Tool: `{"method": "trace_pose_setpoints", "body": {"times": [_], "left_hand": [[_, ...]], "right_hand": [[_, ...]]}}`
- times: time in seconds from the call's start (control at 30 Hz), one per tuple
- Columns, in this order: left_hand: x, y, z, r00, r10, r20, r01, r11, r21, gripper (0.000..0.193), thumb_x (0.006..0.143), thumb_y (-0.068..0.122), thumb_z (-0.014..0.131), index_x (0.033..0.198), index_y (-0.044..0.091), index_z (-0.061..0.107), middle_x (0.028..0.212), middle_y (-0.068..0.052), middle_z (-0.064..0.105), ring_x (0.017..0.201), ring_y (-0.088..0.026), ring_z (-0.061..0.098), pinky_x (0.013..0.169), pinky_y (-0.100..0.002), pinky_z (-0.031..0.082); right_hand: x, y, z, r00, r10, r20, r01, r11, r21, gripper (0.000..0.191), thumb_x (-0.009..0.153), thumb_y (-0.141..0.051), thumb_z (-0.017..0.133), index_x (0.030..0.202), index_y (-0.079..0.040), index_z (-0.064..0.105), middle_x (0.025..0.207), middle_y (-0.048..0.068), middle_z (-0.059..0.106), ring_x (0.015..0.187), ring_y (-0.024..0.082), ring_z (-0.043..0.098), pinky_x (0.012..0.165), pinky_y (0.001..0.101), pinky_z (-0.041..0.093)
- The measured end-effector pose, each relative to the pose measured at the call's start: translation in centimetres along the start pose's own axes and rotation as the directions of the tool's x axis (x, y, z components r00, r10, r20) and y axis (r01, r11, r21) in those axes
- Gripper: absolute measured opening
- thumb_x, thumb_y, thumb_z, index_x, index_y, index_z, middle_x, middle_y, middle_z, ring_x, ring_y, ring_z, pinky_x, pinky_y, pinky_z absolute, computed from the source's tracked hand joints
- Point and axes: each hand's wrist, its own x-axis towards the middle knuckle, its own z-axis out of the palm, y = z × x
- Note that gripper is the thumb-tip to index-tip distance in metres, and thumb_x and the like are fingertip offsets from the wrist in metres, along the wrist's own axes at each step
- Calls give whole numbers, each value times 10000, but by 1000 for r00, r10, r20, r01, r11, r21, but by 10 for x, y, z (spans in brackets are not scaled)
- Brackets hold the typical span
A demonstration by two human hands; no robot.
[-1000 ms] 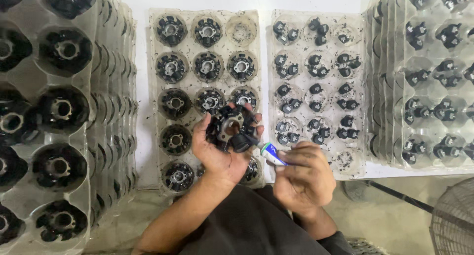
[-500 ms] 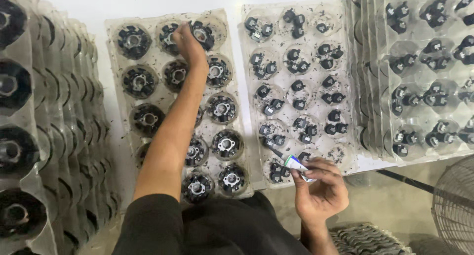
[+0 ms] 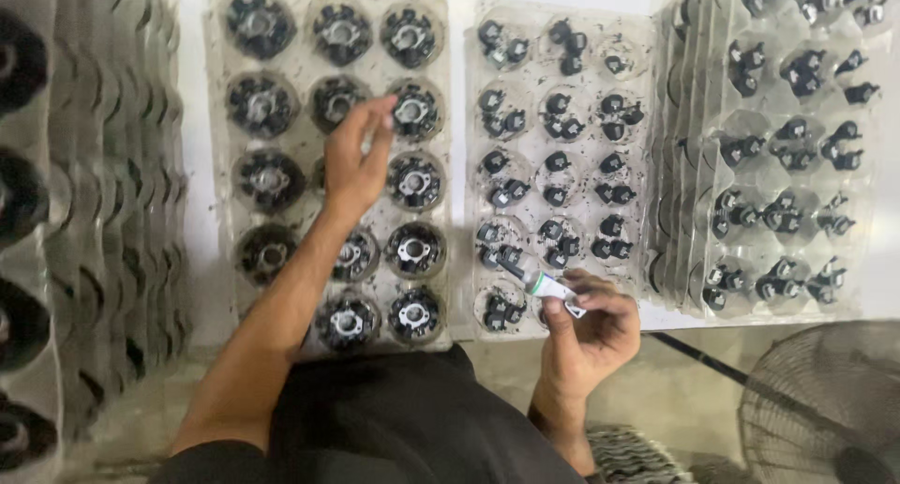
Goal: The person picks black rotor-like plastic parts one at a time from molded trays and squeezes adhesive from a small tube onto each part, then places the treated part back into the tray. They occasionally wipe the tube or their hands with a cloth and continue treating more parts.
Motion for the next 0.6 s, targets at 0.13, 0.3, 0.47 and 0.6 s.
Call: {"method": "trace_pose_setpoints", "body": {"times": [0.13, 0.3, 0.47, 0.6], "left_hand": [[-102, 70, -74, 993, -113, -30, 115, 987, 110, 270, 972, 136, 658, 1228, 62, 704, 1091, -111, 762, 1048, -203, 732, 929, -340, 540], [-188, 148, -171, 967, 3, -255, 7, 999, 36, 228, 1063, 142, 558, 1209, 52, 709, 1195, -115, 759, 1132, -260, 737, 991, -344, 543], [-255, 175, -263, 890, 293, -349, -240, 953, 187, 274, 1060, 196, 503, 1208, 45, 679, 1215, -114, 746, 1169, -292, 726, 1105, -450, 510], [-298, 166, -364, 763, 477, -437, -381, 877, 292, 306, 1067, 265, 458, 1168, 67, 668, 1187, -116, 748, 1187, -304, 733, 1201, -527, 475]], "right_hand": [[2, -8, 44, 987, 73, 142, -104, 969, 226, 329, 876, 45, 822, 1054, -64, 568, 1051, 109, 677, 1057, 256, 653, 1134, 474, 478], [-2, -25, 123, 899, 8, 438, -218, 875, 433, 287, 896, 9, 782, 1068, -58, 563, 980, 103, 676, 1035, 274, 658, 1124, 495, 450], [-57, -66, 206, 761, -110, 639, -338, 774, 536, 255, 926, -3, 753, 1088, -59, 565, 909, 115, 686, 1115, 325, 690, 1161, 545, 414], [-146, -92, 289, 712, -142, 688, -412, 708, 573, 219, 1000, 16, 766, 1060, -36, 563, 933, 125, 694, 1047, 302, 675, 1169, 516, 408]]}}
